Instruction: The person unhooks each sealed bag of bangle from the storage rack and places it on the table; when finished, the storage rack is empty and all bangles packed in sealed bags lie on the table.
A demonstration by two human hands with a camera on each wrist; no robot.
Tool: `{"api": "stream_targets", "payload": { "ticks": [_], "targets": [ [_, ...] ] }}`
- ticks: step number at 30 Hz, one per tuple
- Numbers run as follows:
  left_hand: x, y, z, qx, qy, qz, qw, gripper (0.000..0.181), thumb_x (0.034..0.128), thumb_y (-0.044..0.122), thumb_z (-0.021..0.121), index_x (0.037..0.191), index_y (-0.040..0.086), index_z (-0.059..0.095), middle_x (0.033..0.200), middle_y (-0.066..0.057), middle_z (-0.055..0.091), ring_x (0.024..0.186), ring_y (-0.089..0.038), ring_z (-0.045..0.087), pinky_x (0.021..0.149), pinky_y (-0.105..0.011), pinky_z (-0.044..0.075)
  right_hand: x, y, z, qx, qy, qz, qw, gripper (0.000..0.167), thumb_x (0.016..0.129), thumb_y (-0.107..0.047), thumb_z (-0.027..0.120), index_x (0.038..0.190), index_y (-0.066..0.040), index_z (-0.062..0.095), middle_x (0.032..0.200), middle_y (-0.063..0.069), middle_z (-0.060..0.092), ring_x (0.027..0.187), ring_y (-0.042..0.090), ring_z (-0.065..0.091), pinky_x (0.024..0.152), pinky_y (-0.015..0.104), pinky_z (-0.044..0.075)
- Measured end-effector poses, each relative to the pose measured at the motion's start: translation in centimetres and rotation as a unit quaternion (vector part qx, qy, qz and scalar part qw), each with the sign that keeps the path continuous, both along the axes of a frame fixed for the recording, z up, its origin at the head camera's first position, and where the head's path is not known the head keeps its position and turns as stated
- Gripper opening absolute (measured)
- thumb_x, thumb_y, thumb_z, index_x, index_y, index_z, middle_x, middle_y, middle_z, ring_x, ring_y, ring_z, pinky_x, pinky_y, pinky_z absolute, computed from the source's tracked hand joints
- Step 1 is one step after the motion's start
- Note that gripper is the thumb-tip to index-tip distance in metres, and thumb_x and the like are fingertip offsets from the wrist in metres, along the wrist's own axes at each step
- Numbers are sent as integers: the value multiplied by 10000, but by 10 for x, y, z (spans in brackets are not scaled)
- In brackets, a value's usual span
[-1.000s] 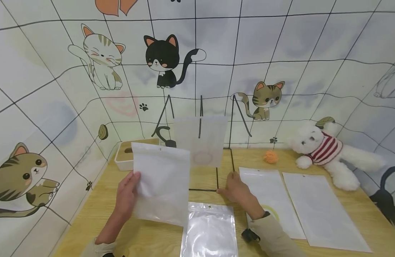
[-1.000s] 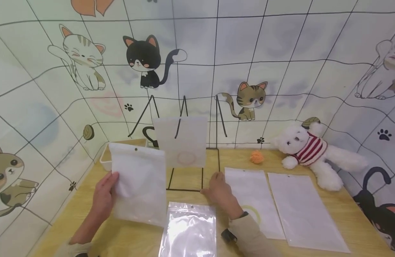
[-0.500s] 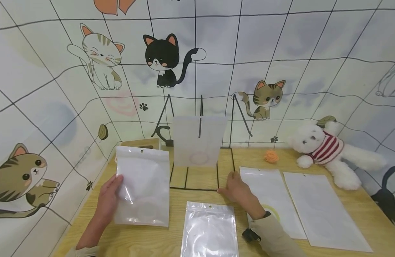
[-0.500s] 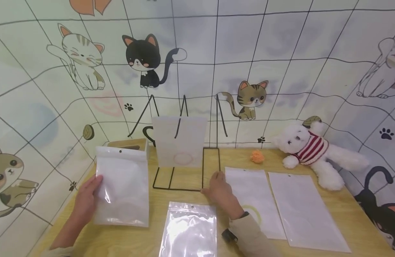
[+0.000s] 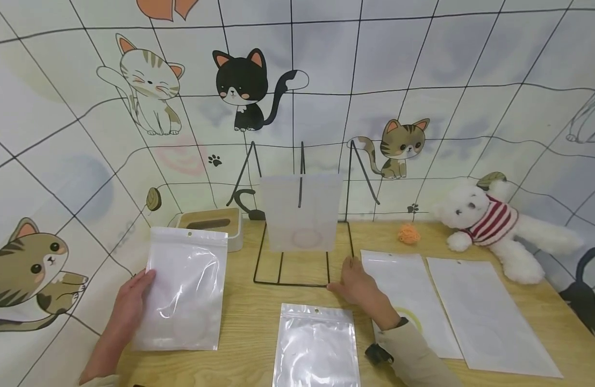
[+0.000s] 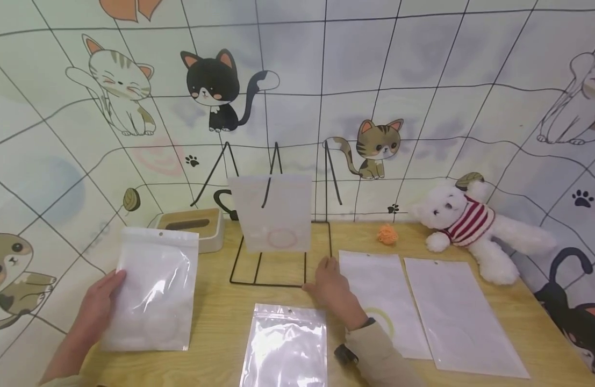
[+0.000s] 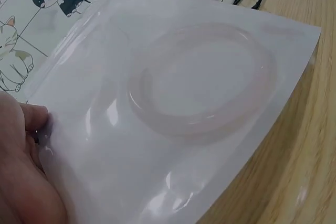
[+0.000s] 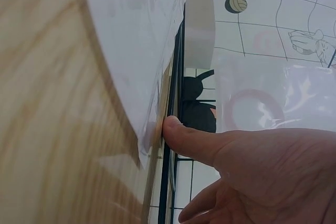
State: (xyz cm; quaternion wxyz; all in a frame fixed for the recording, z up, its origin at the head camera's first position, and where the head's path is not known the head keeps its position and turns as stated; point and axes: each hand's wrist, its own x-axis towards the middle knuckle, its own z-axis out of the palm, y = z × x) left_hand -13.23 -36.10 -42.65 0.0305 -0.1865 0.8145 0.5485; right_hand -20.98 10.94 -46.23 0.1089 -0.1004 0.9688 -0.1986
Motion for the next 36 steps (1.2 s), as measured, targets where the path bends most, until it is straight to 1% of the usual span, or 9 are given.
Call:
{"api": "stream_targets", "payload": {
  "ticks": [6, 11, 15, 17, 20, 22, 25, 29, 36],
  "targets": [
    [-1, -16, -10, 8, 74, 83, 9999, 734, 1070, 465, 335, 1564, -50, 165, 1650, -203, 63, 1535, -339, 26, 1263, -471, 55, 0, 0, -1, -28, -31, -39, 10000, 941, 949, -357, 680, 1468, 243, 172, 1523, 466, 157, 1412, 544, 299, 820, 515, 561],
    [-3, -24, -19, -594, -242, -183, 9978, 790, 1055, 547, 247, 1568, -45, 143, 1642, -254, 57, 1527, -425, 44, 1240, -568, 81, 0, 1, -2, -26, -63, -51, 10000, 947, 951, -369, 676, 1477, 232, 166, 1530, 460, 151, 1425, 540, 279, 792, 505, 560],
    [-3, -27, -25, -1075, -264, -361, 9932, 775, 1063, 529, 214, 1558, -64, 161, 1629, -286, 59, 1513, -475, 55, 1220, -616, 99, 0, 0, -2, -22, -74, -59, 10000, 948, 952, -376, 672, 1481, 225, 166, 1534, 456, 150, 1428, 540, 273, 736, 480, 560],
    [-3, -27, -28, -1193, -252, -395, 9917, 759, 1068, 511, 212, 1553, -72, 181, 1622, -301, 91, 1510, -475, 93, 1221, -612, 106, 0, 0, -1, -19, -72, -62, 10000, 949, 951, -378, 673, 1481, 226, 166, 1534, 455, 152, 1429, 538, 274, 732, 478, 561],
    [-3, -28, -33, -1408, -200, -392, 9891, 713, 1075, 480, 225, 1528, -69, 265, 1563, -334, 251, 1426, -466, 283, 1184, -606, 222, 0, 0, -1, -8, -71, -61, 10000, 949, 950, -373, 676, 1478, 230, 168, 1533, 456, 155, 1428, 534, 279, 740, 484, 563],
    [-3, -28, -36, -1684, -162, -344, 9850, 667, 1079, 457, 239, 1494, -56, 335, 1491, -342, 364, 1316, -456, 396, 1094, -585, 336, 0, 0, 0, -7, -79, -66, 9999, 948, 950, -370, 677, 1478, 230, 167, 1533, 455, 155, 1429, 532, 281, 749, 489, 563],
    [-3, -31, -42, -2108, -80, -237, 9772, 590, 1079, 403, 291, 1436, -50, 415, 1396, -356, 475, 1215, -462, 493, 960, -542, 423, 0, 0, 0, -26, -81, -61, 9999, 946, 950, -365, 677, 1480, 227, 165, 1534, 455, 154, 1429, 534, 280, 759, 495, 562],
    [-3, -33, -46, -2527, -42, -192, 9673, 560, 1066, 355, 350, 1424, -68, 424, 1345, -388, 509, 1206, -524, 514, 932, -588, 455, 0, 0, -1, -41, -60, -56, 10000, 944, 951, -368, 675, 1484, 220, 165, 1532, 457, 151, 1429, 541, 272, 756, 497, 563],
    [-13, -35, -53, -3163, -249, -152, 9482, 525, 1026, 242, 450, 1417, -107, 420, 1216, -344, 571, 1015, -419, 589, 798, -511, 512, -3, 1, -5, -12, -25, -43, 10000, 945, 953, -376, 670, 1488, 215, 163, 1532, 459, 149, 1433, 543, 264, 748, 497, 566]
  ]
}}
